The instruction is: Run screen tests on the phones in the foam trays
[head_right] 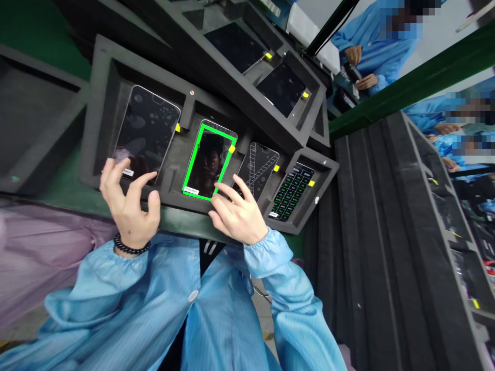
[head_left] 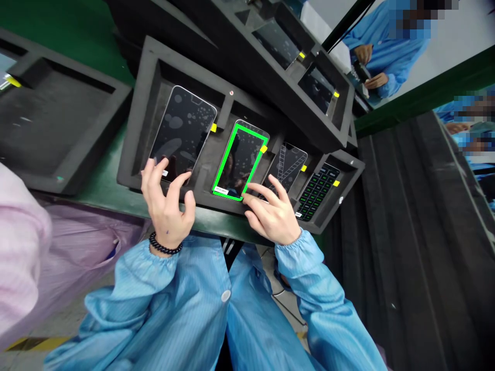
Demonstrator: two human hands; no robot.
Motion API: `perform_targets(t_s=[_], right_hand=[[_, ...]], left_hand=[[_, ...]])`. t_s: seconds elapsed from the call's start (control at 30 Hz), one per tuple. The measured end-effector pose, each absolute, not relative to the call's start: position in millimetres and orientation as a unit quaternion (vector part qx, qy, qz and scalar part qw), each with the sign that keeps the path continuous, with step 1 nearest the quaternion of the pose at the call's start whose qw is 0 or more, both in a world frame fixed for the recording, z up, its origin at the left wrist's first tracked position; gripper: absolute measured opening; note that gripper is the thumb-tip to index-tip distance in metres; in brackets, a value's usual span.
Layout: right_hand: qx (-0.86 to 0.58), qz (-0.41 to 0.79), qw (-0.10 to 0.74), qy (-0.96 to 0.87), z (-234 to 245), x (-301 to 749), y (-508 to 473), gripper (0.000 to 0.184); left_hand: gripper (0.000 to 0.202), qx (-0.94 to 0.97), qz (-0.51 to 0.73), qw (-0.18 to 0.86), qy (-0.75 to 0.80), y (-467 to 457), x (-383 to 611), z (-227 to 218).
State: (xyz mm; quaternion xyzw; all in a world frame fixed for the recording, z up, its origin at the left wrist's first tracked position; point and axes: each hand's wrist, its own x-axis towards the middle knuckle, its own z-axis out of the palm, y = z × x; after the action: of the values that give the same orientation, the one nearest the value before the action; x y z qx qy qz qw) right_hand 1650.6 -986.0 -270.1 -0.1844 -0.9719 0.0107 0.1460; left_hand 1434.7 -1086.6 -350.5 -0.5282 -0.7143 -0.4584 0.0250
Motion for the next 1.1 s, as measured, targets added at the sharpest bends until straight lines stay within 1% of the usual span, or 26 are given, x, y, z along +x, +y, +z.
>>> perform_targets(t_s=[0.13,0.3,0.4,0.57,0.77,0.97,1.1], right_hand=[[-0.225,-0.020,0.160,-0.961,-267.8,1649.2,-983.5,0.020],[-0.197,0.001,0.182,-0.963,-266.8,1648.7,-986.1,0.018],[-0.192,0.007,0.179,-0.965,-270.4,1649.5,-991.2,0.016],[-0.168,0.047,0.168,-0.970,-276.3,1652.2,-995.0,0.019],[-0.172,0.061,0.191,-0.964,-274.5,1648.0,-991.6,0.020],[-0.115,0.065,0.163,-0.978,-289.3,1623.2,-993.5,0.024],[-0.108,0.074,0.139,-0.982,-298.7,1608.0,-991.8,0.026]], left_hand=[[0.035,-0.531,-0.457,0.029,-0.713,-1085.8,1434.8,-350.1],[0.036,-0.530,-0.456,0.026,-0.715,-1086.5,1434.5,-350.6],[0.036,-0.529,-0.455,0.026,-0.716,-1086.8,1434.5,-351.3],[0.035,-0.530,-0.455,0.027,-0.715,-1086.6,1434.1,-351.1],[0.034,-0.532,-0.451,0.031,-0.716,-1086.1,1434.2,-348.8],[0.035,-0.526,-0.454,0.017,-0.719,-1086.5,1434.7,-349.9],[0.036,-0.525,-0.451,0.014,-0.722,-1086.5,1434.5,-350.3]])
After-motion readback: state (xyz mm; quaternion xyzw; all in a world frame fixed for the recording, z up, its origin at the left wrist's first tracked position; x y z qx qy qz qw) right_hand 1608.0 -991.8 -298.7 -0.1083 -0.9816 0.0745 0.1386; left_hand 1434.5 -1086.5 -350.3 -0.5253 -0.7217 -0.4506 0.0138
